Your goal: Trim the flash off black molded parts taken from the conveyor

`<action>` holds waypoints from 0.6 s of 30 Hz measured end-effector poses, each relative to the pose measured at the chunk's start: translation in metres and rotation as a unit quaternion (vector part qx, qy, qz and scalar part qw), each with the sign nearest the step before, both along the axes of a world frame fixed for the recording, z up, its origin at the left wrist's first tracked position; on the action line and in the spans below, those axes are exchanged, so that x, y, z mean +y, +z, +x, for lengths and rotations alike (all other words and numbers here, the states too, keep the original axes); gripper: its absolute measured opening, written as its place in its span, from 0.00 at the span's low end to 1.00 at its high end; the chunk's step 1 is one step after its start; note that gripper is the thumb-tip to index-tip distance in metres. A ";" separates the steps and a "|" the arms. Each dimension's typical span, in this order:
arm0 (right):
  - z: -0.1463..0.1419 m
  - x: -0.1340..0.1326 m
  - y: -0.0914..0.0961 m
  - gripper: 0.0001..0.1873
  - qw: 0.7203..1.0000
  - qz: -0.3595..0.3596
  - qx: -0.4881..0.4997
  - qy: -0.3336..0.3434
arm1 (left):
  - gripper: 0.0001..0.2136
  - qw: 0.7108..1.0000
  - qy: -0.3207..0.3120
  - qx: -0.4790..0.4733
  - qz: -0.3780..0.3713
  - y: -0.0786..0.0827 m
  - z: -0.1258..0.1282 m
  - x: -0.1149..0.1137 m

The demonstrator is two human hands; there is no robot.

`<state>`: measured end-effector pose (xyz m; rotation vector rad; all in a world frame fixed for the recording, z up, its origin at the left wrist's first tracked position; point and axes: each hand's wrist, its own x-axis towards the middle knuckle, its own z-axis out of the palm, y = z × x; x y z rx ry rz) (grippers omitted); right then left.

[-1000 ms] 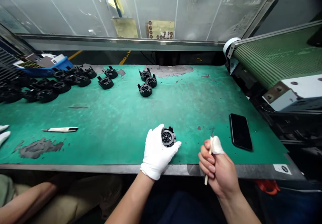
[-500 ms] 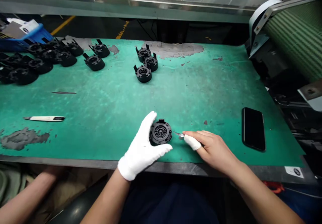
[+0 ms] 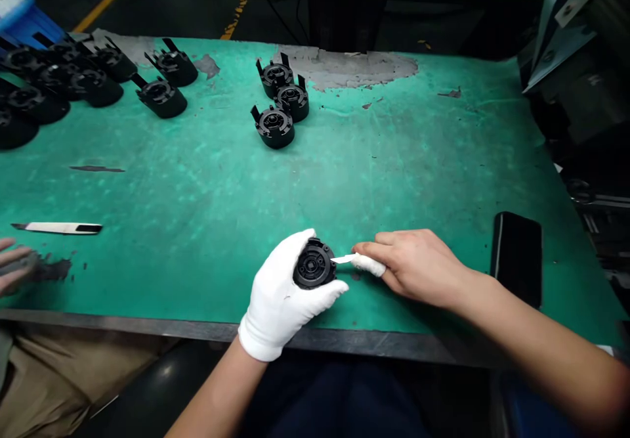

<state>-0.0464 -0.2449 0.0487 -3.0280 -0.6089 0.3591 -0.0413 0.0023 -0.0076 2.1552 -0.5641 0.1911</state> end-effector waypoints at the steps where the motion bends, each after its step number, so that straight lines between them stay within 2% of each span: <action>1: 0.006 -0.001 0.000 0.21 1.000 -0.017 -0.013 -0.014 | 0.36 1.000 0.001 -0.004 0.002 0.001 0.000 -0.001; 3: 0.017 -0.003 -0.001 0.21 0.998 -0.033 -0.032 -0.041 | 0.36 1.000 0.005 -0.008 0.008 0.001 0.000 -0.001; 5: 0.022 -0.006 -0.001 0.20 0.998 -0.012 -0.030 -0.045 | 0.36 1.000 0.007 -0.006 0.010 0.001 0.000 -0.001; 9: 0.004 -0.008 0.002 0.19 0.998 0.063 0.016 -0.016 | 0.36 1.000 -0.004 0.004 -0.004 0.000 0.000 0.000; 11: -0.008 -0.004 0.002 0.18 0.996 0.078 0.033 0.001 | 0.36 1.000 -0.005 0.010 -0.011 -0.001 0.000 0.001; 15: -0.010 0.001 -0.001 0.18 0.999 0.033 0.003 0.002 | 0.36 1.000 -0.004 0.018 -0.013 0.000 -0.001 0.000; 18: 0.005 -0.009 -0.003 0.21 0.996 -0.020 -0.050 -0.074 | 0.35 1.000 0.002 0.015 -0.008 0.001 -0.002 -0.002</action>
